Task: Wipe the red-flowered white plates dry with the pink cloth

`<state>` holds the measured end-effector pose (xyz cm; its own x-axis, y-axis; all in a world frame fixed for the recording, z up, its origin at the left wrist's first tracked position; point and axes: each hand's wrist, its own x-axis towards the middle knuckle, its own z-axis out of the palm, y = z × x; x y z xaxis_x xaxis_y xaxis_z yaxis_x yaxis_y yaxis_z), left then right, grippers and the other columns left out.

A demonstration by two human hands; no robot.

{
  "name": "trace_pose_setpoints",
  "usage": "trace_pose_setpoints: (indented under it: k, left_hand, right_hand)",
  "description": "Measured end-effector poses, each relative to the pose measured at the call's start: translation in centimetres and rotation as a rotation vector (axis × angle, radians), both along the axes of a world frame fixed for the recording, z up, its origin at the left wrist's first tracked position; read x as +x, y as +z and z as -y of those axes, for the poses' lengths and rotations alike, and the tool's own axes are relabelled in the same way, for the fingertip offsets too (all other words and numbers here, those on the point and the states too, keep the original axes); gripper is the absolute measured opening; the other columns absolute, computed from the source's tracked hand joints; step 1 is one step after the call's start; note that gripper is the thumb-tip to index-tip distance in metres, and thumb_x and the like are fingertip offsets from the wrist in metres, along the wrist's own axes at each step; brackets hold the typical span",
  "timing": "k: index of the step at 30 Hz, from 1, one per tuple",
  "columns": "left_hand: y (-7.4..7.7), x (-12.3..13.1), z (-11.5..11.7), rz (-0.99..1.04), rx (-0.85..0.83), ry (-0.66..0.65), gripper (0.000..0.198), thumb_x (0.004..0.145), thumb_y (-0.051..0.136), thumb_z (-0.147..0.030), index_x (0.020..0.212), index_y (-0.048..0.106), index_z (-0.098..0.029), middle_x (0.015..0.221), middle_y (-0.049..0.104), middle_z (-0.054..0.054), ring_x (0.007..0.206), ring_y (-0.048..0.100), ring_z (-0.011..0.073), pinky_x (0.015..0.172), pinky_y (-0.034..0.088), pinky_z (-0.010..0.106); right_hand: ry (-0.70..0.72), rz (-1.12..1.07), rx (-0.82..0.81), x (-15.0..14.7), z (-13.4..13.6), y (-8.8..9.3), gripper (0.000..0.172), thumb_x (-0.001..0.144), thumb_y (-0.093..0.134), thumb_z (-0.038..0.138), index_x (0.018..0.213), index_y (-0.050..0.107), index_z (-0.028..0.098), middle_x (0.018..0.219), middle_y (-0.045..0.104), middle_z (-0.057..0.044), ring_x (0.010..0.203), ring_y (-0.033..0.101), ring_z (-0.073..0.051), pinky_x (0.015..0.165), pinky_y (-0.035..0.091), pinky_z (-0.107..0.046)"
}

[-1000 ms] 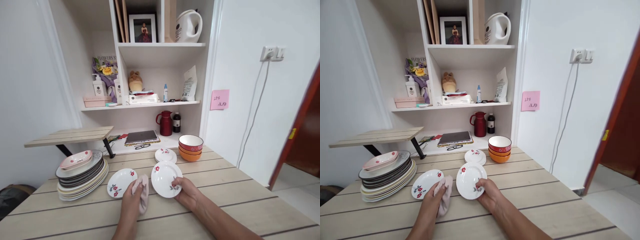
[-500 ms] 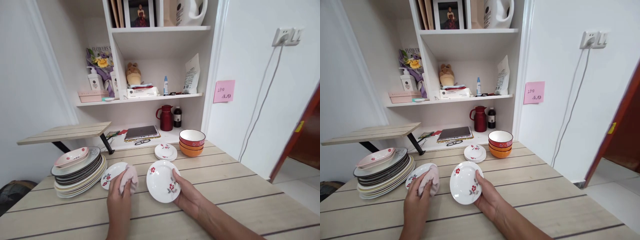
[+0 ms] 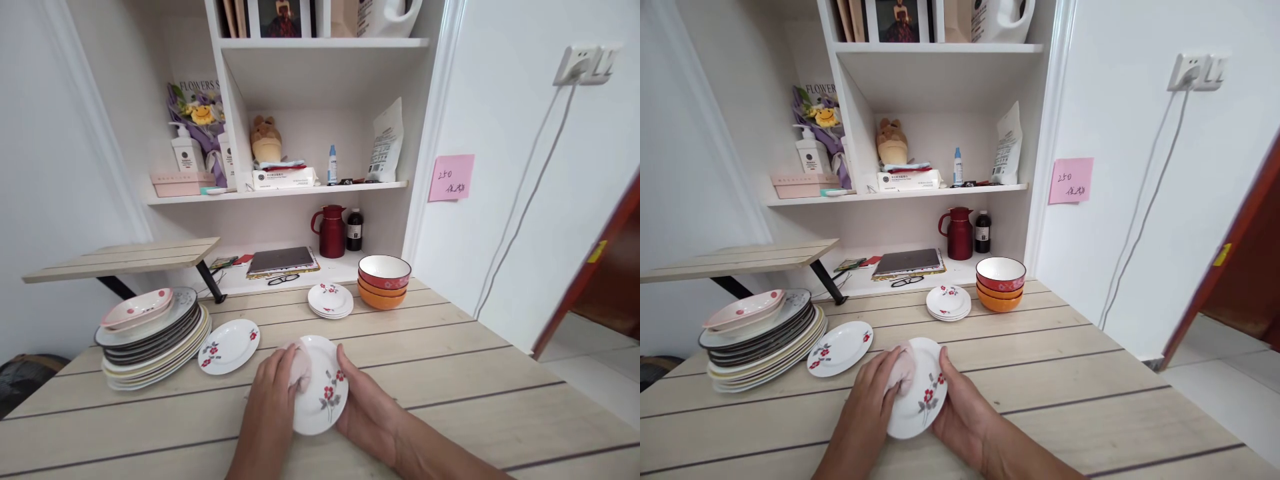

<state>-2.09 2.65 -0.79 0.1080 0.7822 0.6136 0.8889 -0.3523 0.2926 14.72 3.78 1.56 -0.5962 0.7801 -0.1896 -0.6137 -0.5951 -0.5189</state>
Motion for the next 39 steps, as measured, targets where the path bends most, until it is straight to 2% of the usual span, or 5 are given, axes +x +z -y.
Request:
trace_pose_setpoints:
  k: [8, 17, 24, 33, 39]
  left_hand:
    - [0.0, 1.1, 1.3, -0.261, 0.232, -0.122, 0.041, 0.09, 0.05, -0.04, 0.127, 0.054, -0.02, 0.128, 0.061, 0.01, 0.118, 0.056, 0.0253, 0.095, 0.049, 0.044]
    - [1.2, 1.9, 1.4, -0.358, 0.402, -0.27, 0.041, 0.094, 0.04, -0.017, 0.133, 0.051, -0.023, 0.125, 0.065, 0.002, 0.127, 0.049, 0.0164, 0.112, 0.031, 0.036]
    - [3.1, 2.1, 1.8, -0.468, 0.431, -0.018, 0.036, 0.092, 0.05, -0.02, 0.127, 0.055, -0.016, 0.128, 0.063, 0.006, 0.121, 0.054, 0.0228, 0.117, 0.008, 0.051]
    - [2.1, 2.2, 1.9, -0.426, 0.442, 0.076, 0.024, 0.094, 0.045, -0.022, 0.105, 0.063, -0.012, 0.097, 0.072, 0.009, 0.089, 0.064, 0.0224, 0.098, 0.035, 0.045]
    - [0.5, 2.8, 2.4, -0.475, 0.501, -0.174, 0.035, 0.094, 0.035, -0.01, 0.122, 0.056, -0.01, 0.123, 0.064, 0.008, 0.12, 0.052, 0.0225, 0.101, 0.036, 0.034]
  right_hand:
    - [0.076, -0.03, 0.041, 0.5, -0.4, 0.4, 0.066, 0.091, 0.032, 0.063, 0.119, 0.061, 0.011, 0.102, 0.072, -0.013, 0.092, 0.066, -0.022, 0.084, 0.047, -0.033]
    - [0.114, 0.023, 0.05, 0.9, 0.5, 1.0, 0.065, 0.088, 0.041, 0.064, 0.119, 0.062, 0.011, 0.1, 0.073, -0.013, 0.092, 0.067, -0.023, 0.088, 0.046, -0.035]
    - [0.014, 0.099, 0.039, 0.3, 1.0, 0.5, 0.056, 0.086, 0.051, 0.058, 0.119, 0.062, 0.013, 0.1, 0.074, -0.012, 0.09, 0.068, -0.023, 0.091, 0.046, -0.037]
    - [-0.002, -0.064, 0.016, 0.6, -0.5, -0.2, 0.06, 0.09, 0.042, 0.06, 0.115, 0.063, 0.01, 0.103, 0.073, -0.014, 0.097, 0.067, -0.024, 0.091, 0.047, -0.038]
    - [0.083, -0.058, 0.019, 1.5, -0.2, 0.4, 0.07, 0.088, 0.041, 0.064, 0.117, 0.062, 0.004, 0.101, 0.072, -0.018, 0.096, 0.067, -0.025, 0.09, 0.047, -0.038]
